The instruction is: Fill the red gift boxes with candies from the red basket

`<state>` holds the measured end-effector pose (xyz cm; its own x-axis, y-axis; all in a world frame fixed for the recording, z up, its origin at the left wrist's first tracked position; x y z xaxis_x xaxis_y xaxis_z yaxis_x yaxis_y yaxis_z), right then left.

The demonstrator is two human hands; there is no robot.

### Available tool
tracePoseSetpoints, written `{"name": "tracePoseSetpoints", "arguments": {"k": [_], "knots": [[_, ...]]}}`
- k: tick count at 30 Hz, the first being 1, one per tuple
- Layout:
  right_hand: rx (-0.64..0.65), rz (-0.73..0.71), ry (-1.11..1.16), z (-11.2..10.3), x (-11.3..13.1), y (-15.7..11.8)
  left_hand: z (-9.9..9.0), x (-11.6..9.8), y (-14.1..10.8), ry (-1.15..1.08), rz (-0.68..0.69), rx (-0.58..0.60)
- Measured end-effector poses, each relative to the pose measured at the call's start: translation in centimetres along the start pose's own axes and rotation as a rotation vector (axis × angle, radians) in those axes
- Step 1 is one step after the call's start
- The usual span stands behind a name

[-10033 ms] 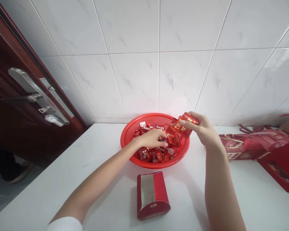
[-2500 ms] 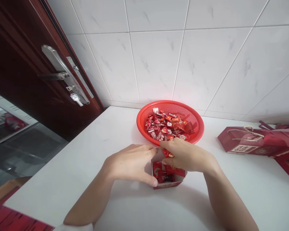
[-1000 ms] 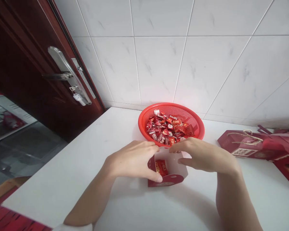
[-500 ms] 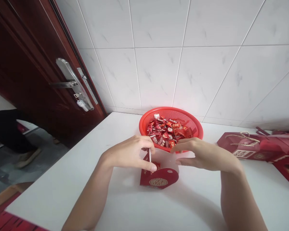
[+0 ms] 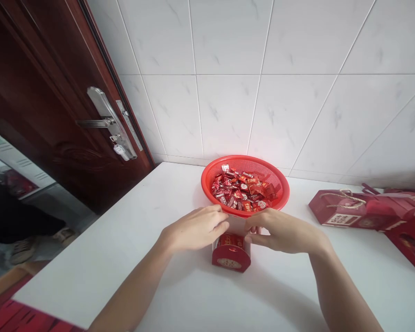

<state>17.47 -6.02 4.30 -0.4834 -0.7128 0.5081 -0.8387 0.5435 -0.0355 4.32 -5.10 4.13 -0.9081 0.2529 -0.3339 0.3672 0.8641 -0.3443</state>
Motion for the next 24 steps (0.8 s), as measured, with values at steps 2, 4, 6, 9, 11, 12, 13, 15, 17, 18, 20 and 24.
{"name": "tracePoseSetpoints", "arguments": {"k": [2,4,6,9,11,12,13,15,17,18,20,24], "knots": [[-0.003,-0.003,0.008,0.1,-0.2,0.0,0.4,0.2,-0.1,0.022,-0.047,0.012],[-0.006,0.007,0.012,0.1,-0.4,0.0,1.0,0.3,-0.2,0.033,-0.079,0.047],[-0.008,0.013,0.025,0.3,-0.4,0.2,1.6,0.2,-0.3,0.006,-0.076,0.078],[-0.033,-0.005,0.069,0.4,-0.2,0.6,2.0,-0.3,-0.4,-0.042,-0.038,0.093],[-0.045,-0.024,0.098,0.5,0.0,0.9,2.3,-0.5,-0.3,-0.047,-0.020,0.105],[-0.039,-0.026,0.107,0.6,0.0,1.0,2.4,-0.6,-0.3,-0.047,-0.015,0.110],[-0.025,-0.028,0.113,0.8,0.0,1.0,2.5,-0.7,-0.3,-0.048,-0.010,0.113],[0.014,-0.031,0.116,1.1,-0.1,0.9,2.5,-0.9,-0.3,-0.056,0.001,0.114],[0.048,-0.029,0.118,1.3,-0.4,0.7,2.6,-1.0,-0.3,-0.069,0.011,0.118],[0.061,-0.023,0.117,1.3,-0.6,0.5,2.6,-1.1,-0.3,-0.076,0.017,0.121],[0.079,0.006,0.111,1.3,-1.0,0.1,2.7,-1.2,-0.3,-0.087,0.030,0.124],[0.070,0.057,0.096,0.8,-1.5,-0.5,2.8,-1.0,-0.1,-0.096,0.063,0.161]]}}
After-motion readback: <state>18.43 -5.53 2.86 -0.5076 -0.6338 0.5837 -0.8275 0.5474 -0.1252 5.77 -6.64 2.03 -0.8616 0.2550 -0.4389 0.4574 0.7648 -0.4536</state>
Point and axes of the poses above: each hand's wrist, its own y-axis towards the middle knuckle, its own z-axis out of the palm, x = y × z, the point moved 8 cm from there along y, towards the middle knuckle, and after that the axes turned 15 degrees about -z, right-handed, at the moved point
